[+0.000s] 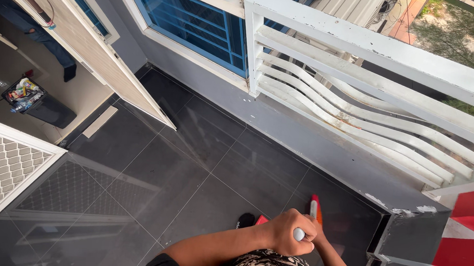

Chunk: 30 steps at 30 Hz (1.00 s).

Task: The person sweeps debris from a balcony floor using a red broom and a red dustpan, moving along the balcony and directing the debris into the dustpan.

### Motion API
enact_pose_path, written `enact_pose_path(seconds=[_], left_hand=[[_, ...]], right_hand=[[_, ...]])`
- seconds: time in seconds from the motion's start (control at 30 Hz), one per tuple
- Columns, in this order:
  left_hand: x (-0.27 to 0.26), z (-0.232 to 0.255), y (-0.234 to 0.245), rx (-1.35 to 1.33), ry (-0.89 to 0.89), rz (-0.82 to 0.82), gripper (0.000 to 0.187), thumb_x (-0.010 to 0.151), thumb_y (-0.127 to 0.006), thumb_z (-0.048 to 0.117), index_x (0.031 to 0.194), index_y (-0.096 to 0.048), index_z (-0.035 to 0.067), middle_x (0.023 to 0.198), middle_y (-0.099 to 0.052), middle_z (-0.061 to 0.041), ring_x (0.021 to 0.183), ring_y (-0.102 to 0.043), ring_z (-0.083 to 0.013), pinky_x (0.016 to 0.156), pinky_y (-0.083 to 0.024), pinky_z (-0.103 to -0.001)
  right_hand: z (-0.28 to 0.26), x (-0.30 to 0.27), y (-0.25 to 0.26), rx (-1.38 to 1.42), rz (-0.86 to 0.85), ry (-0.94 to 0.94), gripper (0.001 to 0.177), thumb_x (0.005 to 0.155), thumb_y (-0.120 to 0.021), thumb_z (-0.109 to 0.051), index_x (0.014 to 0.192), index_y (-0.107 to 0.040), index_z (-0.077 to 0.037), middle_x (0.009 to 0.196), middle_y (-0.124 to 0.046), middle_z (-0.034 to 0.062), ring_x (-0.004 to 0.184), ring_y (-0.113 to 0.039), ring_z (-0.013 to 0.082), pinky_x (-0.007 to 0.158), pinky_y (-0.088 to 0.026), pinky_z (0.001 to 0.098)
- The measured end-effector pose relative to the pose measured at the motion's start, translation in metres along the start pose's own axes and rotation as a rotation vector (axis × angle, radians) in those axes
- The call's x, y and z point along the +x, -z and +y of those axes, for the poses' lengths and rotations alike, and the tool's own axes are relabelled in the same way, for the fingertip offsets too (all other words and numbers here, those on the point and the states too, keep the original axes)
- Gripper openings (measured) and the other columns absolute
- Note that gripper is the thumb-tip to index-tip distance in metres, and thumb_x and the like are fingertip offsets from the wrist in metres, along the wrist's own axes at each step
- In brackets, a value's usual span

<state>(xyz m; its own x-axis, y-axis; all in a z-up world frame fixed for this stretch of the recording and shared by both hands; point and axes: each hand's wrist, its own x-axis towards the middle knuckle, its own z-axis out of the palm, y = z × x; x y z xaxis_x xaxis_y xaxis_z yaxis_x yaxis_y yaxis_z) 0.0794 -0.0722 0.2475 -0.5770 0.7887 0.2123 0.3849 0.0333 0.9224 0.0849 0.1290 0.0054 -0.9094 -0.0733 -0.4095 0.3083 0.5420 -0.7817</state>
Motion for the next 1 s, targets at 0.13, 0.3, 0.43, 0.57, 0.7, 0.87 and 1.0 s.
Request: enact_pose_path(seconds=[0.13, 0.3, 0.43, 0.57, 0.7, 0.87, 1.0], left_hand=[[0.002, 0.022, 0.017, -0.121, -0.051, 0.117, 0.030, 0.080, -0.065, 0.006, 0.063, -0.042, 0.005, 0.060, -0.051, -0.003, 0.058, -0.051, -0.0139, 0.057, -0.040, -0.034], [-0.003, 0.007, 0.020, -0.147, -0.028, 0.116, 0.029, 0.081, -0.071, 0.006, 0.064, -0.048, 0.004, 0.063, -0.052, -0.005, 0.059, -0.051, -0.0164, 0.059, -0.038, -0.034], [0.005, -0.041, -0.006, -0.234, 0.020, 0.032, 0.028, 0.088, -0.073, 0.012, 0.070, -0.053, 0.005, 0.080, -0.064, -0.006, 0.093, -0.071, -0.0178, 0.079, -0.053, -0.033], [0.003, -0.075, -0.039, -0.165, -0.013, 0.014, 0.029, 0.086, -0.074, 0.013, 0.069, -0.051, 0.006, 0.082, -0.065, -0.006, 0.095, -0.072, -0.0200, 0.079, -0.053, -0.033], [-0.001, -0.056, -0.033, -0.101, 0.023, 0.083, 0.023, 0.082, -0.071, 0.012, 0.069, -0.053, 0.006, 0.082, -0.067, -0.004, 0.080, -0.069, -0.0197, 0.074, -0.053, -0.034], [-0.006, 0.005, -0.012, 0.089, 0.078, 0.145, 0.024, 0.077, -0.068, 0.011, 0.065, -0.048, 0.007, 0.067, -0.057, -0.005, 0.061, -0.058, -0.0186, 0.060, -0.045, -0.036], [-0.004, 0.033, 0.001, 0.048, 0.124, 0.234, 0.031, 0.083, -0.069, 0.012, 0.064, -0.046, 0.007, 0.060, -0.054, -0.004, 0.056, -0.055, -0.0164, 0.057, -0.041, -0.033]], right_hand=[[-0.012, 0.005, 0.009, 0.029, -0.036, -0.116, 0.037, 0.077, -0.079, -0.028, 0.104, -0.068, -0.006, 0.099, -0.079, 0.0095, 0.093, -0.078, 0.0267, 0.079, -0.063, 0.0428], [0.003, 0.000, 0.040, -0.312, 0.082, -0.116, 0.015, 0.086, -0.066, -0.011, 0.099, -0.072, -0.008, 0.093, -0.079, 0.0167, 0.092, -0.078, 0.0314, 0.081, -0.057, 0.0423], [0.043, 0.003, 0.061, -0.354, 0.239, -0.125, 0.019, 0.079, -0.071, -0.007, 0.098, -0.073, -0.011, 0.098, -0.077, 0.0184, 0.098, -0.073, 0.0374, 0.085, -0.056, 0.0443], [0.063, 0.003, 0.059, -0.448, 0.259, -0.095, 0.019, 0.074, -0.079, -0.010, 0.092, -0.073, -0.010, 0.101, -0.073, 0.0178, 0.100, -0.071, 0.0382, 0.086, -0.056, 0.0449], [0.049, 0.009, 0.033, -0.369, 0.219, -0.127, 0.017, 0.085, -0.074, -0.018, 0.099, -0.071, -0.010, 0.104, -0.074, 0.0190, 0.104, -0.070, 0.0395, 0.086, -0.055, 0.0461], [0.002, 0.011, 0.010, -0.108, -0.165, 0.102, 0.034, 0.071, -0.082, -0.024, 0.099, -0.072, -0.007, 0.102, -0.079, 0.0101, 0.100, -0.076, 0.0274, 0.084, -0.059, 0.0390], [-0.009, 0.007, 0.016, 0.177, -0.138, -0.032, 0.036, 0.077, -0.077, -0.024, 0.109, -0.066, -0.010, 0.105, -0.077, 0.0094, 0.101, -0.073, 0.0260, 0.084, -0.058, 0.0403]])
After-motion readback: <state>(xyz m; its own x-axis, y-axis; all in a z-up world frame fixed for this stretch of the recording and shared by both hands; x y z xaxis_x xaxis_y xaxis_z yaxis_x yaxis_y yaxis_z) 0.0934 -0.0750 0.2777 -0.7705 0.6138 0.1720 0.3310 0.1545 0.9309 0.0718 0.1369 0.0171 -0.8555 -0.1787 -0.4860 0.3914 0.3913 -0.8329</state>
